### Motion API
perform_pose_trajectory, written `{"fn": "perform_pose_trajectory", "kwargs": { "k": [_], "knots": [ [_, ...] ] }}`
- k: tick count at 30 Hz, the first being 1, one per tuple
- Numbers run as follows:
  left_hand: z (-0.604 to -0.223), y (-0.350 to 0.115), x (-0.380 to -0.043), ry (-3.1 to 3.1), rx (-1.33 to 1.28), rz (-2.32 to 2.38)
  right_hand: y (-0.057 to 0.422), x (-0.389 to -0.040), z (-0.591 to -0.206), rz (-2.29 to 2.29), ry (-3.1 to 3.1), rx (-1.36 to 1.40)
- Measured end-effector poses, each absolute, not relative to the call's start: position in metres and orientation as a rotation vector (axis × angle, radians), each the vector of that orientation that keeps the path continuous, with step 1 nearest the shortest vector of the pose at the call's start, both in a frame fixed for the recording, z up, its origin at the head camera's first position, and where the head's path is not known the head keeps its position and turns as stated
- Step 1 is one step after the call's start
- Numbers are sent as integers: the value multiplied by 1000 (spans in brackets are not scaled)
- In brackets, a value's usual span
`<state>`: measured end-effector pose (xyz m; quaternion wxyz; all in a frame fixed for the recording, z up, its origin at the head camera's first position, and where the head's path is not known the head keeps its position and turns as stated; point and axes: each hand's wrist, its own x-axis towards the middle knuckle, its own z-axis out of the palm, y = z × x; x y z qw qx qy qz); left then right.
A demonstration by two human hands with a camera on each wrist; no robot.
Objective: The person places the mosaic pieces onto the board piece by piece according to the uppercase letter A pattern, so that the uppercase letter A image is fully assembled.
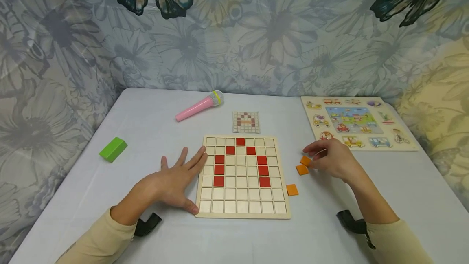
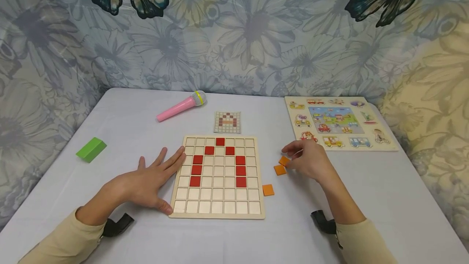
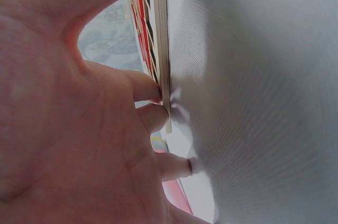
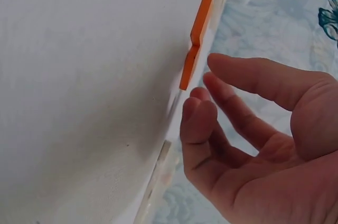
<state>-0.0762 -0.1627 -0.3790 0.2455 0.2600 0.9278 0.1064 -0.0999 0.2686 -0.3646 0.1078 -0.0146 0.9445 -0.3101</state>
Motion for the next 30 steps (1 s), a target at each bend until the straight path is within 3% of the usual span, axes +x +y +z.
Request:
{"fn": "perform_pose_trajectory", "kwargs": {
  "k": [30],
  "knots": [
    [-381,-163,-77,2540,708,273,268,-102,-372,-820,2811,-89]
  ]
}}
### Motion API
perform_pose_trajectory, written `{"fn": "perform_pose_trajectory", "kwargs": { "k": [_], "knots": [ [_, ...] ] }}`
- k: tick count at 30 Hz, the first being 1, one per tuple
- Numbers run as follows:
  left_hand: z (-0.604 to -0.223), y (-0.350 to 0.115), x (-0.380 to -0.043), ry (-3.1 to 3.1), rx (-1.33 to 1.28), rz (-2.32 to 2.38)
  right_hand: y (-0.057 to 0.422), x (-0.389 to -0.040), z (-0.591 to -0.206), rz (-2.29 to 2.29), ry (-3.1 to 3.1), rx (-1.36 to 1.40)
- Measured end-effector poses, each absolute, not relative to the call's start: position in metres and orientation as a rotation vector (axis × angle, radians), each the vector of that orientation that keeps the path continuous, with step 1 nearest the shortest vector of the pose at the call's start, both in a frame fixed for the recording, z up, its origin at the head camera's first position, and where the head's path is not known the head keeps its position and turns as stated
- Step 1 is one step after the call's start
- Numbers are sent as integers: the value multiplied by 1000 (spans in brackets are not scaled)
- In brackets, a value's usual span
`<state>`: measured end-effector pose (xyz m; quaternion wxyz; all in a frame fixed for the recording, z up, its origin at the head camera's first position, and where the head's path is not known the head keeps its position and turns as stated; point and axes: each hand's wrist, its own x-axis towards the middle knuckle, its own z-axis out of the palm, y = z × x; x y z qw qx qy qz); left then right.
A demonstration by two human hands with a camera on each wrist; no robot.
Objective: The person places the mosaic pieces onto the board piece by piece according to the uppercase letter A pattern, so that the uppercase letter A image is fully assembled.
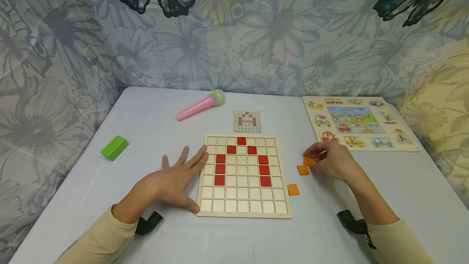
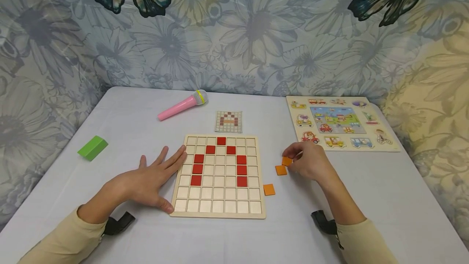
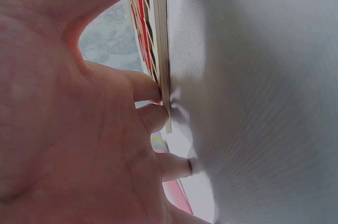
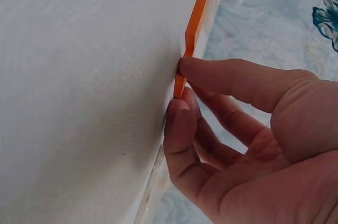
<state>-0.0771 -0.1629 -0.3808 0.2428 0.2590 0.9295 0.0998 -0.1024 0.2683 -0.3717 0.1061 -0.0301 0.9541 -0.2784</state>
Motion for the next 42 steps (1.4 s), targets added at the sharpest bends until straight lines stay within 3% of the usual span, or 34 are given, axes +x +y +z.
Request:
{"fn": "perform_pose_trajectory", "kwargs": {
  "k": [20,42],
  "knots": [
    [-381,-163,-77,2529,699,286,266,-104,-368,-862,2818,-14],
    [-380,-165,-77,2536,703,292,225,-113,-361,-932,2744,-73]
  ]
}}
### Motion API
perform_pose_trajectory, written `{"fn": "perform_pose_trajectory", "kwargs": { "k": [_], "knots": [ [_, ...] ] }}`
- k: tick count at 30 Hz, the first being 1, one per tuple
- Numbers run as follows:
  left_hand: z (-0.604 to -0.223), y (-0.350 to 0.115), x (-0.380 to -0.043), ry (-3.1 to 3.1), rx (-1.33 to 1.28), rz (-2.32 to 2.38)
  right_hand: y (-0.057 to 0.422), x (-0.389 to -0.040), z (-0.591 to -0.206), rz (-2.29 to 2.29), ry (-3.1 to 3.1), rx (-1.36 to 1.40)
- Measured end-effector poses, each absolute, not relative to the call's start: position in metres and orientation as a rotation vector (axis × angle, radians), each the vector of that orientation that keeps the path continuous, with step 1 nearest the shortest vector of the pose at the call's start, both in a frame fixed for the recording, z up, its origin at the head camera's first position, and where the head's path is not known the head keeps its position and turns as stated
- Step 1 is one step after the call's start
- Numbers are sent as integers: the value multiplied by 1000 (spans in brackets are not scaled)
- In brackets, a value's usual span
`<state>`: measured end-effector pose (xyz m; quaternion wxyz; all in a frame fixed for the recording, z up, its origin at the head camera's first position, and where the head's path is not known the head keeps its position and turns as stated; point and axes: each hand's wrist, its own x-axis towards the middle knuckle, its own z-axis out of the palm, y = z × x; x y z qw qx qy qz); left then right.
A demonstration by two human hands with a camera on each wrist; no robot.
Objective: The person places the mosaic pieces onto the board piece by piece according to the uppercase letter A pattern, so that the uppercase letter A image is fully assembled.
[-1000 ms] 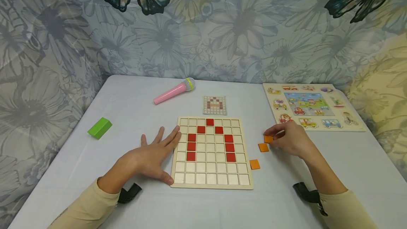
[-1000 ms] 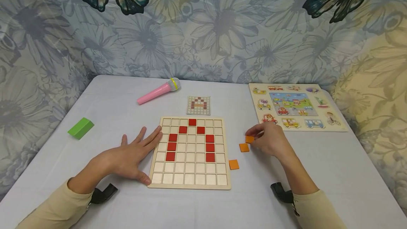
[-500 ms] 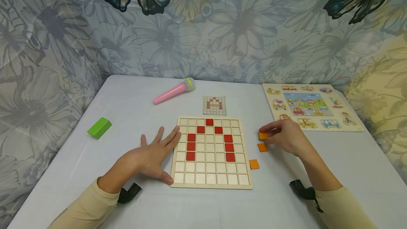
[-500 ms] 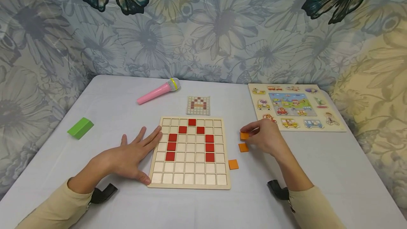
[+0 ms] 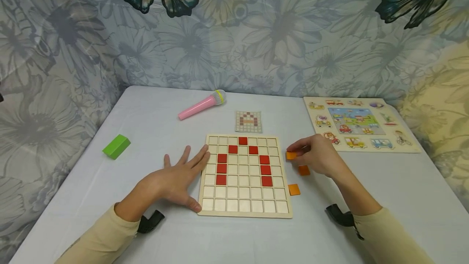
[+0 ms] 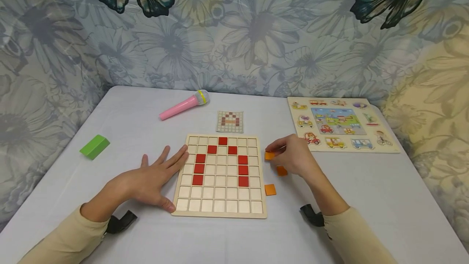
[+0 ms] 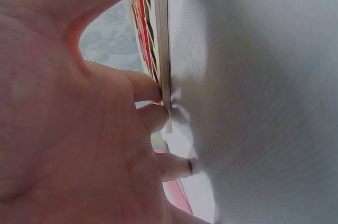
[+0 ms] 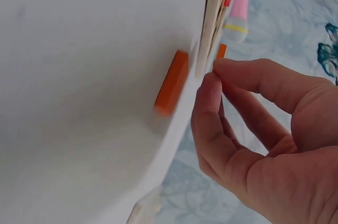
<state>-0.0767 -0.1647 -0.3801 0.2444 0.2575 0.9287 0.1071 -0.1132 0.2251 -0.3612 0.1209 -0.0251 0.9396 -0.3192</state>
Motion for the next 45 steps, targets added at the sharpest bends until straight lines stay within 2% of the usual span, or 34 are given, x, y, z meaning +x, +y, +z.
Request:
{"fn": "perform_pose_trajectory", "kwargs": {
  "k": [45],
  "knots": [
    [-380,-165,-77,2527,686,305,104,-105,-368,-971,2612,-427]
  ]
}}
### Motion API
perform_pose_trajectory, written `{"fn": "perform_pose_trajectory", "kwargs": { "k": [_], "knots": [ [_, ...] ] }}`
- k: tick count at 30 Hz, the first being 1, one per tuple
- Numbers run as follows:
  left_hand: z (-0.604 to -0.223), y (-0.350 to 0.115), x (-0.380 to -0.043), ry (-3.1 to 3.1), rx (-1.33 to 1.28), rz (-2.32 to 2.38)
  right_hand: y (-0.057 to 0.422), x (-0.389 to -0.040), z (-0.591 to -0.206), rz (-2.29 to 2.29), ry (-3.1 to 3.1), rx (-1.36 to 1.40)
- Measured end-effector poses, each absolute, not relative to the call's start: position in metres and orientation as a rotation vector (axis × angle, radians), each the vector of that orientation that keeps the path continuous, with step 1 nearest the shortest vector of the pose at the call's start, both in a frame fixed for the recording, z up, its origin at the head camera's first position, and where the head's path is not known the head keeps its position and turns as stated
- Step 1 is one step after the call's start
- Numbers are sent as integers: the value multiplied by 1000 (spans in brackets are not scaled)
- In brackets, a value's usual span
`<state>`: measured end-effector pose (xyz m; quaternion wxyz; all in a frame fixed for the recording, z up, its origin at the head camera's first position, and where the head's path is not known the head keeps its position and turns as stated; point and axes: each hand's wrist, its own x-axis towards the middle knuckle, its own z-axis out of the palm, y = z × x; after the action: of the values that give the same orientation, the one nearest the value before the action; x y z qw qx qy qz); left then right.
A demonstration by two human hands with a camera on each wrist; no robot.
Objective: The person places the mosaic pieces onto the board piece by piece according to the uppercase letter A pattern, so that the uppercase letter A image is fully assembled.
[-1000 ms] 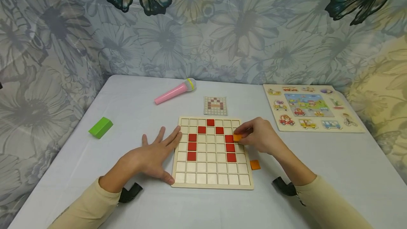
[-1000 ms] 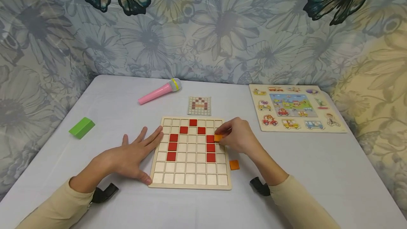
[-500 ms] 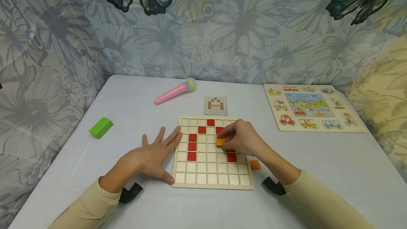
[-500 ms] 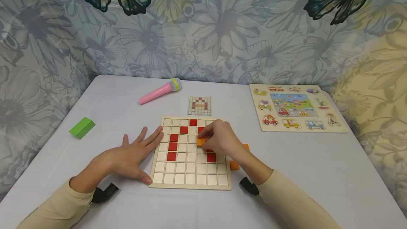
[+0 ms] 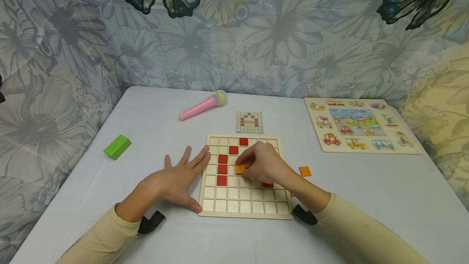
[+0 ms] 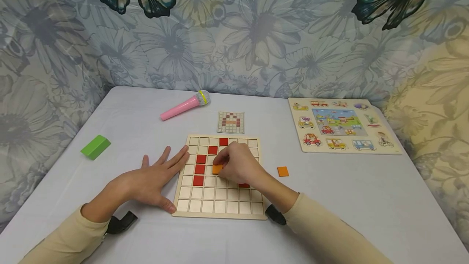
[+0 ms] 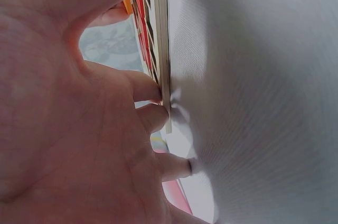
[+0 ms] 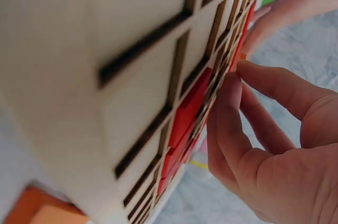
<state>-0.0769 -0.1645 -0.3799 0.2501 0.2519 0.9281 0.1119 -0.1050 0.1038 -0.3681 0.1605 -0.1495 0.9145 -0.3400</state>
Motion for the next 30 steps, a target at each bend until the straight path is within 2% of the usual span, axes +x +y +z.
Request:
{"fn": "perform_pose_trajectory", "kwargs": {
  "k": [30],
  "knots": [
    [-379,-164,-77,2530,704,295,83,-110,-368,-886,2626,-618]
  ]
}}
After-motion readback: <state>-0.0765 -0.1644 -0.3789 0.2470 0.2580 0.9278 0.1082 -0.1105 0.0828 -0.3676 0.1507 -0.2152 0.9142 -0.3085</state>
